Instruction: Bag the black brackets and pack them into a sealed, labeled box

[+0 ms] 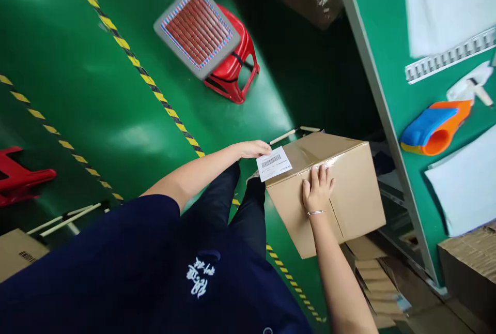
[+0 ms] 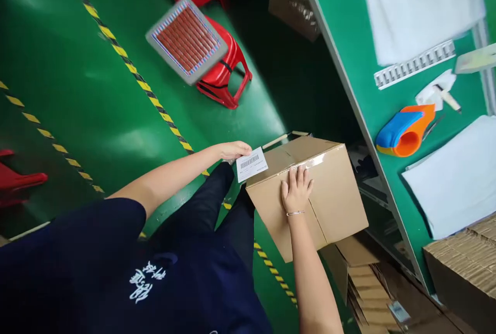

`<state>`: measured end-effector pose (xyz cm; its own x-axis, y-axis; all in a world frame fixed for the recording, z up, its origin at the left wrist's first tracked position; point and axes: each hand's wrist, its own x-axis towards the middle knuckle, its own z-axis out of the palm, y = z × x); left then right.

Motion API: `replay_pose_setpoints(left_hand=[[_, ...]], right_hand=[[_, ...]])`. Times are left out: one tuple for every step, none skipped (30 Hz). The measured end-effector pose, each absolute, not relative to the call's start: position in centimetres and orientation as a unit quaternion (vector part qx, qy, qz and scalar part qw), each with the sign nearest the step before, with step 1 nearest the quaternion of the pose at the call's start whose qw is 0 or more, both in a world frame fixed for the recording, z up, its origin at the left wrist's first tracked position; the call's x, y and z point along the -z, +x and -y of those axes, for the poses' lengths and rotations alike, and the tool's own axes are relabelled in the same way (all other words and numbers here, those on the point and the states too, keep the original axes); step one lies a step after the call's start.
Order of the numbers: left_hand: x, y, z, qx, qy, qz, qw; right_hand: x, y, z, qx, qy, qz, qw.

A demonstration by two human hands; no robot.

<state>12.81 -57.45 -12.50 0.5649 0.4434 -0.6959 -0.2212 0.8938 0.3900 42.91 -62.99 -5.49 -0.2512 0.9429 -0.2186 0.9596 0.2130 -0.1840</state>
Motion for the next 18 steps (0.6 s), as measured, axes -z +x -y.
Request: replay_pose_setpoints(left_hand=[[13.8,13.3,57.6,-0.178,0.118,-0.411,0.886],[14.8,13.9,57.7,-0.167,0.106,-0.398,0.896],[15.6,14.4,58.0,-0.158,0.095,-0.386,0.904],[16.3,14.9,58.2,-0.151,0.084,-0.375,0.911],[16.8,15.5,58.4,-0.145,0.076,-0.365,0.917],[17.1,16.0,58.6,-0.138,0.069,-0.356,0.922],[17.4,16.5,58.8,-0.132,0.063,-0.347,0.926],[17.6,17.0,58.9,-0.126,0.059,-0.34,0.93],[17.7,17.4,59.1,-0.122,0.055,-0.335,0.933],[17.9,17.8,59.1,-0.118,0.051,-0.332,0.935],[18.0,18.2,59.2,-0.117,0.047,-0.33,0.936],[18.2,18.5,59.2,-0.116,0.044,-0.329,0.936],[18.4,18.7,59.2,-0.117,0.04,-0.329,0.936],[18.6,18.8,59.2,-0.117,0.038,-0.329,0.936],[18.9,18.9,59.2,-0.118,0.036,-0.329,0.936],[19.1,18.9,59.2,-0.118,0.035,-0.33,0.936],[19.3,18.9,59.1,-0.117,0.034,-0.331,0.936],[19.5,18.9,59.1,-0.115,0.035,-0.333,0.935]], right_hand=[[5.5,43.0,63.0,0.137,0.614,-0.777,0.036],[5.5,43.1,63.1,0.132,0.615,-0.777,0.039],[5.5,43.2,63.1,0.128,0.614,-0.778,0.041],[5.5,43.3,63.1,0.124,0.614,-0.778,0.042],[5.6,43.3,63.2,0.12,0.614,-0.779,0.044],[5.6,43.4,63.3,0.117,0.615,-0.778,0.048],[5.6,43.5,63.4,0.116,0.617,-0.776,0.056],[5.7,43.5,63.4,0.117,0.621,-0.773,0.063],[5.7,43.6,63.5,0.118,0.624,-0.77,0.069],[5.7,43.7,63.6,0.12,0.626,-0.767,0.073],[5.8,43.7,63.6,0.122,0.628,-0.765,0.074],[5.8,43.8,63.6,0.123,0.63,-0.764,0.074],[5.8,43.8,63.6,0.124,0.631,-0.762,0.074],[5.8,43.9,63.7,0.125,0.631,-0.762,0.075],[5.8,43.9,63.7,0.125,0.631,-0.762,0.076],[5.9,43.9,63.7,0.123,0.63,-0.763,0.075],[5.9,44.0,63.7,0.121,0.628,-0.766,0.073],[5.9,44.0,63.7,0.117,0.624,-0.769,0.069]])
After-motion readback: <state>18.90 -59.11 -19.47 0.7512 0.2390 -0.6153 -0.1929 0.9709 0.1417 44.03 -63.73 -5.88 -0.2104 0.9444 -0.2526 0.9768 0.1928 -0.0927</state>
